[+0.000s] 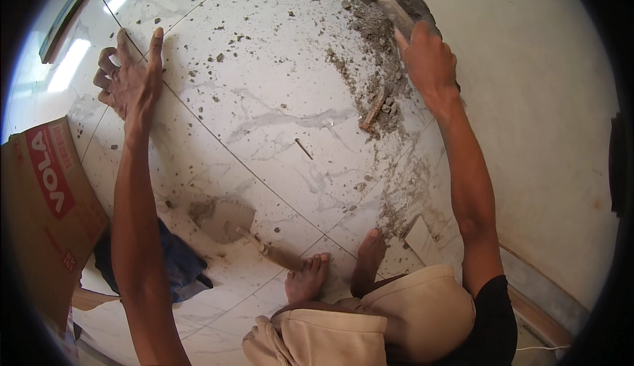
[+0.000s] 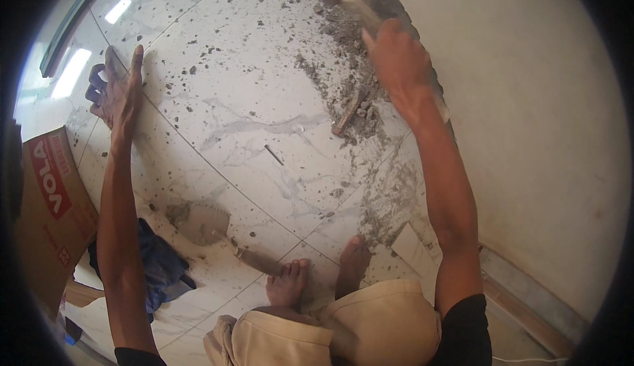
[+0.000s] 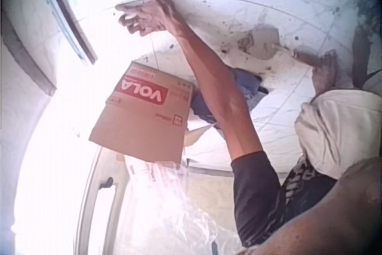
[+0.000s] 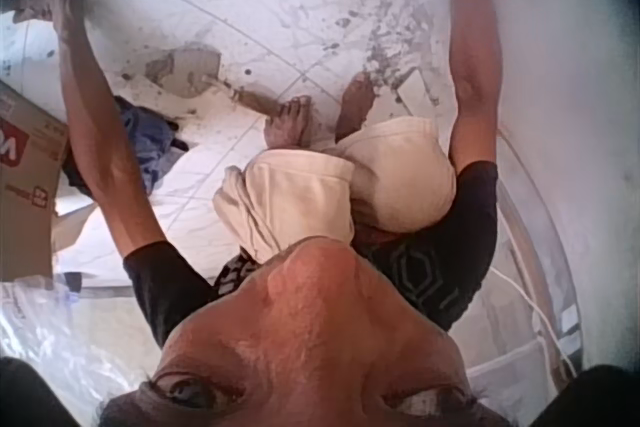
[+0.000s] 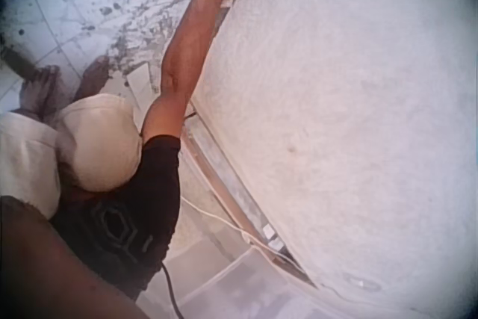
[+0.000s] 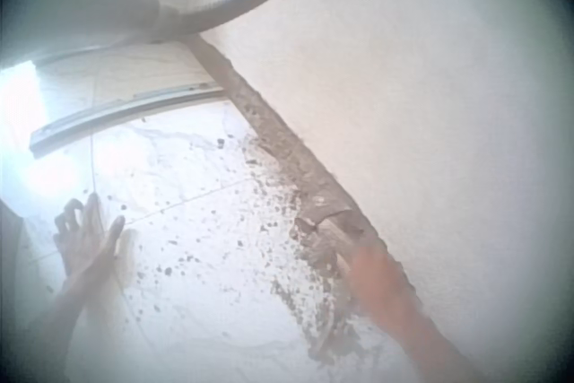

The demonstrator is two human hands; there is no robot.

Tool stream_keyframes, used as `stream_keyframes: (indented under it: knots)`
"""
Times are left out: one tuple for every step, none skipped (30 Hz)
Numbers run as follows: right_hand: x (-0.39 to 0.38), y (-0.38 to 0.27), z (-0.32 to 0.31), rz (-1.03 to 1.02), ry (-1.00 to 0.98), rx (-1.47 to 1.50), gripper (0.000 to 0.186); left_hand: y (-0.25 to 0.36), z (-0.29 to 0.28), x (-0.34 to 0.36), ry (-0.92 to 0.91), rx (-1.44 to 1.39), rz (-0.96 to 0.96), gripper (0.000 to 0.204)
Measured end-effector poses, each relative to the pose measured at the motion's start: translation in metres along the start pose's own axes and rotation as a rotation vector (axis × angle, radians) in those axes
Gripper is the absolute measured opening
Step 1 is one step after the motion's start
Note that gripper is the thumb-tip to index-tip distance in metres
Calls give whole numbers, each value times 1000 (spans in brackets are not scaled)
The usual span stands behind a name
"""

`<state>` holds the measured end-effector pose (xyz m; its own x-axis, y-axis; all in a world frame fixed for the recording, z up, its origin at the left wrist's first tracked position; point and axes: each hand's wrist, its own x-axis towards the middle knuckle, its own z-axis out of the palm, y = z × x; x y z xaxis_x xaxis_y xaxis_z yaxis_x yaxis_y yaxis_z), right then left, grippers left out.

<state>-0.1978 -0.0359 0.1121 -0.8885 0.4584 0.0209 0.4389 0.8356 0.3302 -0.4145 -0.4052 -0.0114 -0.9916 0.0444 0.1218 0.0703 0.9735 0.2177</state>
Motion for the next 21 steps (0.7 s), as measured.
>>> stream_keyframes:
  knots:
    - [-7,-13,-9,12,-40,23,47,-3,0,1,7,11,0,93]
    - [-13,-19,-14,-62,-34,25,46,-3,1,1,11,17,3,93]
    - [-21,-23,-18,-136,-29,25,45,-4,2,0,4,16,5,93]
    - [-25,-24,-18,-210,-24,27,44,-5,1,-1,-3,16,7,93]
    - [-17,-6,-14,-146,-20,-10,44,-2,2,0,-9,2,10,93]
    - [-4,24,-5,-82,-18,-44,44,0,4,-1,-5,-8,19,93]
    - [1,38,3,-22,-14,-68,45,-1,4,-1,2,-9,25,93]
    - [-3,37,6,-7,7,-58,45,1,6,0,7,-19,30,93]
    - [-7,31,10,6,29,-42,45,3,5,0,4,-22,26,93]
    - [-10,24,11,19,51,-27,45,7,3,-1,1,-27,22,93]
    - [-13,5,1,-5,-27,2,46,5,0,0,2,-17,17,93]
    - [-17,-18,-16,-29,-105,36,47,0,-1,2,9,4,12,93]
    - [-19,-29,-22,-51,-185,66,48,-5,0,2,12,23,10,94]
    - [-20,-26,-21,-103,-165,48,48,-5,2,1,10,24,9,94]
    - [-22,-22,-19,-155,-146,30,48,-4,4,0,2,24,11,94]
    - [-24,-18,-16,-209,-127,14,48,-3,6,0,-7,24,12,94]
    - [-17,-1,-8,-148,-92,-29,48,-3,6,0,-12,28,16,94]
    - [-4,24,-1,-88,-56,-77,47,-2,4,-1,-15,19,15,95]
    - [5,37,3,-32,-12,-122,47,0,2,0,-10,11,9,95]
    - [3,33,0,-20,-9,-98,47,4,4,0,-14,-8,6,95]
    - [-1,21,1,-11,-9,-57,47,5,3,0,-17,-14,5,95]
